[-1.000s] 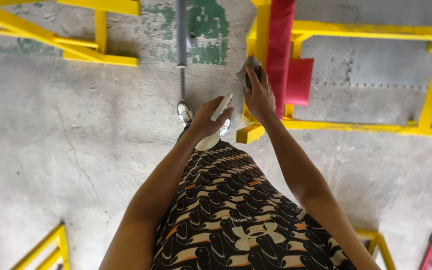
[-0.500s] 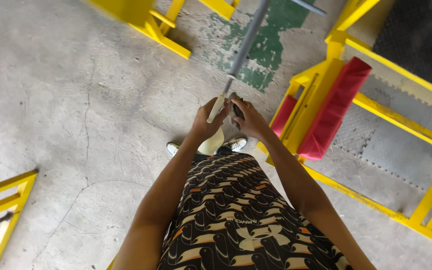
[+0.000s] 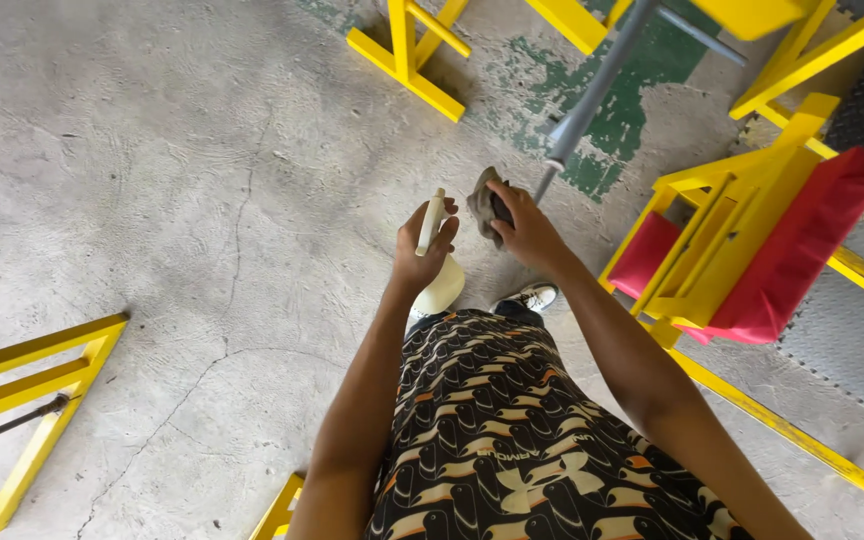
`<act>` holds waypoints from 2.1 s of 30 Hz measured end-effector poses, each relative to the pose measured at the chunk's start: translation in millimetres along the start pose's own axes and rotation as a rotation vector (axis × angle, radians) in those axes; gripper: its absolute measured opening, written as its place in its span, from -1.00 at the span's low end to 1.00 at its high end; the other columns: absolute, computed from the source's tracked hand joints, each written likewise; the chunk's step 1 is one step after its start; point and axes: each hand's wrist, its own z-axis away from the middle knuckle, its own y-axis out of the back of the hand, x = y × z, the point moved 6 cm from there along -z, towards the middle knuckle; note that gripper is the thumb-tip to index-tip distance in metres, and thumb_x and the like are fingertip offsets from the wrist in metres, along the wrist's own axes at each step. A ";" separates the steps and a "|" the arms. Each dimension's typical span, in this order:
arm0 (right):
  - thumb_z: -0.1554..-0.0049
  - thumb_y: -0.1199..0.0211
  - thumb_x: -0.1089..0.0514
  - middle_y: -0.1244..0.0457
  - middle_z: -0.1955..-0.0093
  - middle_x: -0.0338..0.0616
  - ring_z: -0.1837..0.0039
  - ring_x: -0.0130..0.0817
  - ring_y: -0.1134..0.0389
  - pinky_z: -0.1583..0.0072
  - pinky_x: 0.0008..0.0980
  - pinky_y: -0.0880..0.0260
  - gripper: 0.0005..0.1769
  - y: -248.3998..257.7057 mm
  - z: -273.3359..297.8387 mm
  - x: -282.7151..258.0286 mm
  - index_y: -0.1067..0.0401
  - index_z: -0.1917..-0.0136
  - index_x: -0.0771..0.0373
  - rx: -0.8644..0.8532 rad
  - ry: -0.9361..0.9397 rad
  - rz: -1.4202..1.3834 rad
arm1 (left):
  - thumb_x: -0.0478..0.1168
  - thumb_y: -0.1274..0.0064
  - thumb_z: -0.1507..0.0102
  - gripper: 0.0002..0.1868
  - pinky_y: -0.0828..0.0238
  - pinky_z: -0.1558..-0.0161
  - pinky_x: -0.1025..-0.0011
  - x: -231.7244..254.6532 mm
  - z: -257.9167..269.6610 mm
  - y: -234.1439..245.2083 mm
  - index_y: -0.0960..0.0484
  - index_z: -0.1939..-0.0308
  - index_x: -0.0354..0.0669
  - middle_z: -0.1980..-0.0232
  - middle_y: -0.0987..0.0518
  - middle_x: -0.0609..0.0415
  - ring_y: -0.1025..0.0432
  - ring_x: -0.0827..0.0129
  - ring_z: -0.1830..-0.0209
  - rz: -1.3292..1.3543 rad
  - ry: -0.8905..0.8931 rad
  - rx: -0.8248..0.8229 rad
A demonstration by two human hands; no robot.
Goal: Cleaning various parts of yellow gym equipment and weight plates using a spray bottle and cloth.
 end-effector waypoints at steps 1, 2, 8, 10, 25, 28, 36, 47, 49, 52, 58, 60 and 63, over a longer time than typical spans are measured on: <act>-0.25 -0.16 0.17 -0.03 -0.53 0.12 -0.43 0.13 -0.23 -0.36 0.04 -0.32 -0.25 -2.1 -5.4 -11.4 0.05 -0.62 -0.09 -0.004 0.001 0.004 | -0.17 -0.12 -0.35 -0.61 -0.56 0.28 0.43 3.2 -0.4 12.3 -0.56 -0.21 -0.29 -0.01 -0.68 0.01 -0.55 0.46 0.28 0.004 0.001 0.004; -0.26 -0.17 0.17 -0.05 -0.50 0.11 -0.43 0.11 -0.24 -0.35 0.04 -0.31 -0.25 -3.9 -10.2 -22.2 0.04 -0.62 -0.09 -0.004 -0.009 0.010 | -0.18 -0.10 -0.35 -0.61 -0.56 0.30 0.42 5.9 -0.3 25.4 -0.55 -0.21 -0.30 -0.02 -0.68 0.00 -0.55 0.45 0.29 -0.007 0.006 0.025; -0.23 -0.18 0.18 -0.05 -0.49 0.14 -0.43 0.14 -0.23 -0.37 0.01 -0.29 -0.21 -20.7 -46.4 -36.0 0.03 -0.63 -0.08 -0.022 0.049 0.098 | -0.20 -0.05 -0.35 -0.61 -0.59 0.31 0.40 1.3 -4.8 76.8 -0.54 -0.20 -0.34 -0.05 -0.67 -0.04 -0.58 0.41 0.29 0.054 -0.013 0.106; -0.21 -0.20 0.18 -0.04 -0.49 0.15 -0.43 0.16 -0.21 -0.38 0.00 -0.27 -0.21 -24.6 -59.8 -37.1 0.02 -0.63 -0.08 -0.029 0.069 0.122 | -0.20 -0.04 -0.35 -0.61 -0.59 0.31 0.39 -1.7 -7.4 88.9 -0.54 -0.21 -0.35 -0.05 -0.67 -0.05 -0.58 0.40 0.29 0.087 -0.022 0.135; -0.21 -0.24 0.17 -0.06 -0.53 0.32 -0.52 0.27 -0.11 -0.45 0.01 -0.15 -0.16 -27.4 -274.3 -11.1 0.09 -0.64 0.21 -0.055 0.323 0.233 | -0.19 -0.08 -0.37 -0.77 -0.43 0.30 0.46 -64.0 -133.1 138.4 -0.61 -0.03 -0.25 0.32 -0.59 0.11 -0.45 0.52 0.38 0.143 0.001 0.313; -0.26 -0.16 0.15 0.01 -0.54 0.32 -0.51 0.28 -0.11 -0.44 0.03 -0.15 -0.08 -26.1 -340.6 28.5 0.27 -0.70 0.17 -0.163 0.068 0.299 | -0.23 -0.06 -0.28 -0.77 -0.47 0.37 0.41 -105.0 -191.2 129.3 -0.63 0.01 -0.22 0.33 -0.60 0.12 -0.45 0.49 0.47 0.244 0.145 0.264; -0.27 -0.16 0.16 0.14 -0.65 0.26 -0.62 0.23 0.01 -0.52 0.02 -0.10 -0.11 6.2 -458.6 106.5 0.25 -0.70 0.11 0.016 -0.139 0.353 | -0.05 -0.09 -0.30 -0.73 -0.46 0.32 0.21 -167.0 -338.2 114.6 -0.63 0.23 -0.21 0.41 -0.63 -0.14 -0.54 0.11 0.48 0.001 0.169 0.236; -0.44 -0.01 0.13 0.19 -0.72 0.21 -0.68 0.12 -0.01 -0.59 0.06 -0.13 -0.23 -22.7 -578.2 206.5 0.27 -0.76 0.14 0.108 -0.041 0.207 | -0.05 -0.20 -0.23 -0.50 -0.55 0.19 0.17 -212.0 -408.5 106.5 -0.56 -0.17 -0.23 0.08 -0.68 -0.19 -0.62 -0.03 0.23 -0.108 0.049 0.290; -0.46 0.00 0.09 0.17 -0.72 0.19 -0.66 0.08 -0.05 -0.57 0.06 -0.24 -0.25 -45.5 -601.5 214.0 0.25 -0.77 0.10 0.068 -0.036 0.196 | -0.05 -0.21 -0.23 -0.41 -0.55 0.16 0.17 -218.4 -407.5 108.0 -0.51 -0.27 -0.24 0.03 -0.67 -0.22 -0.63 -0.05 0.19 -0.101 0.079 0.286; -0.38 -0.09 0.00 0.10 -0.61 0.19 -0.52 0.09 -0.15 -0.38 0.01 -0.41 -0.18 -76.5 -641.2 221.3 0.26 -0.72 0.07 -0.063 -0.161 0.373 | -0.03 -0.19 -0.26 -0.39 -0.57 0.11 0.19 -234.4 -408.2 103.2 -0.48 -0.33 -0.20 0.06 -0.69 -0.18 -0.64 -0.01 0.17 -0.068 0.190 0.238; -0.39 -0.15 -0.16 -0.32 -0.37 -0.03 -0.36 -0.11 -0.40 -0.32 -0.03 -0.45 -0.47 -65.3 -697.9 250.1 -0.26 -0.44 0.20 -0.100 -0.241 0.194 | -0.09 -0.19 -0.24 -0.45 -0.56 0.12 0.17 -254.2 -418.3 93.9 -0.54 -0.28 -0.22 0.05 -0.68 -0.20 -0.62 -0.06 0.15 -0.034 0.223 0.270; -0.38 -0.24 -0.11 -0.35 -0.31 0.05 -0.31 -0.04 -0.40 -0.35 -0.03 -0.44 -0.42 -69.2 -716.9 297.0 -0.34 -0.49 0.31 -0.221 -0.196 -0.428 | -0.11 -0.20 -0.22 -0.47 -0.56 0.10 0.17 -255.8 -425.0 91.0 -0.56 -0.23 -0.24 0.01 -0.67 -0.20 -0.62 -0.04 0.13 -0.024 0.209 0.282; -0.38 0.02 -0.17 -0.28 -0.33 0.02 -0.29 -0.09 -0.44 -0.23 -0.11 -0.57 -0.44 -63.4 -684.4 225.2 -0.23 -0.50 0.17 -0.115 -0.363 -0.039 | -0.12 -0.19 -0.22 -0.49 -0.55 0.07 0.17 -251.7 -436.1 90.5 -0.57 -0.22 -0.22 0.01 -0.67 -0.18 -0.62 -0.03 0.10 -0.024 0.245 0.257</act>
